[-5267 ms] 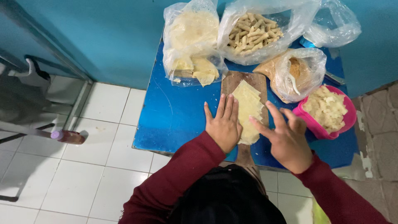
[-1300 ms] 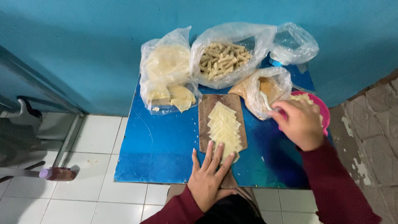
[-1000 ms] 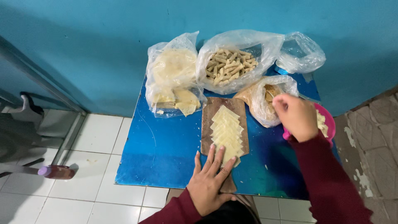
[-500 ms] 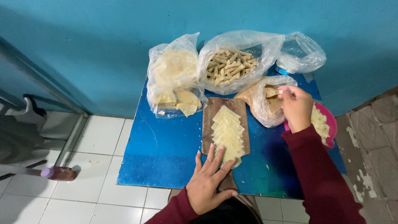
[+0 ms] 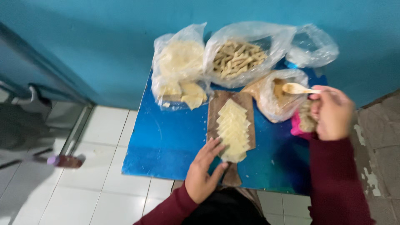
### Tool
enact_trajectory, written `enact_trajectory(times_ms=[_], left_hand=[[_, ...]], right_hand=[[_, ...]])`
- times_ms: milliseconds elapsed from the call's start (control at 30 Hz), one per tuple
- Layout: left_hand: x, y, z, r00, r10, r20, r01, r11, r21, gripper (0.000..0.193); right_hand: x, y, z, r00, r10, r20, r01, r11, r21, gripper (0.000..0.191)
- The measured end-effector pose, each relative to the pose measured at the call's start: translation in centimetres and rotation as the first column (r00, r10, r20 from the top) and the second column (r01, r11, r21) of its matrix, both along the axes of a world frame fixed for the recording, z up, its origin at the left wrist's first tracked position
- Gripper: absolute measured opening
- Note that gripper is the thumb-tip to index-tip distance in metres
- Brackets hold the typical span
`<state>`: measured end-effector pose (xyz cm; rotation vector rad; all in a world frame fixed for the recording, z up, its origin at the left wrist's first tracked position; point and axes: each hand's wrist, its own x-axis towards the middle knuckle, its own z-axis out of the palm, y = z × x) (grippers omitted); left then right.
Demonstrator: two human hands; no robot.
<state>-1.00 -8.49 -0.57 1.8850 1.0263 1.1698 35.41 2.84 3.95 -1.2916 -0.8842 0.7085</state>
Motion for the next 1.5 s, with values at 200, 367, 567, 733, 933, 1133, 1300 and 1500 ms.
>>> enact_trajectory(times_ms=[200,367,567,733,933,1133,1300,1500], left_hand=[[-0.4,0.6,0.5,0.981,0.182,-0.073,-0.176,0.981,0.076,0.029],[0.1,1.3,0.6,0.956,0.223,-0.19,-0.197,0.969,0.146,0.018],[0.9,1.5,0.2,0.953,0.199,-0.227,-0.167,0.974,0.154,0.018],[1.0,1.6,0.4,0.945,0.214,-0.246,-0.186,0.974,0.132,0.016],[0.3,1.5,0.9,0.935,0.216,-0.282,-0.204,0.976,0.07,0.018],[0.6,1.3,0.9,0.894,0.269,-0.357,-0.247,0.963,0.107,0.019],[0.7,1.4,0.8,0.883,0.277,-0.378,-0.255,0.961,0.108,0.016],[0.9,1.3,0.8,0.885,0.3,-0.356,-0.263,0.953,0.15,0.014]], right_hand=[[-3.9,-7.3,0.5,0.989,0.128,0.069,-0.123,0.99,-0.068,0.021],[-7.0,-9.0,-1.2,0.941,0.302,-0.156,-0.328,0.926,-0.188,0.023],[-8.5,-11.1,-3.5,0.922,0.381,-0.074,-0.388,0.899,-0.202,0.024],[-9.1,-12.3,-3.5,0.896,0.411,0.17,-0.376,0.904,-0.205,0.025],[-10.2,-13.1,-2.0,0.768,0.4,0.501,-0.385,0.913,-0.139,0.015],[-11.1,-14.0,-0.9,0.495,0.326,0.805,-0.459,0.885,-0.076,0.026],[-10.8,-14.9,-1.4,0.2,0.137,0.97,-0.536,0.844,-0.009,0.04],[-7.7,-14.6,-2.1,0.307,0.028,0.951,-0.388,0.916,0.099,0.04]])
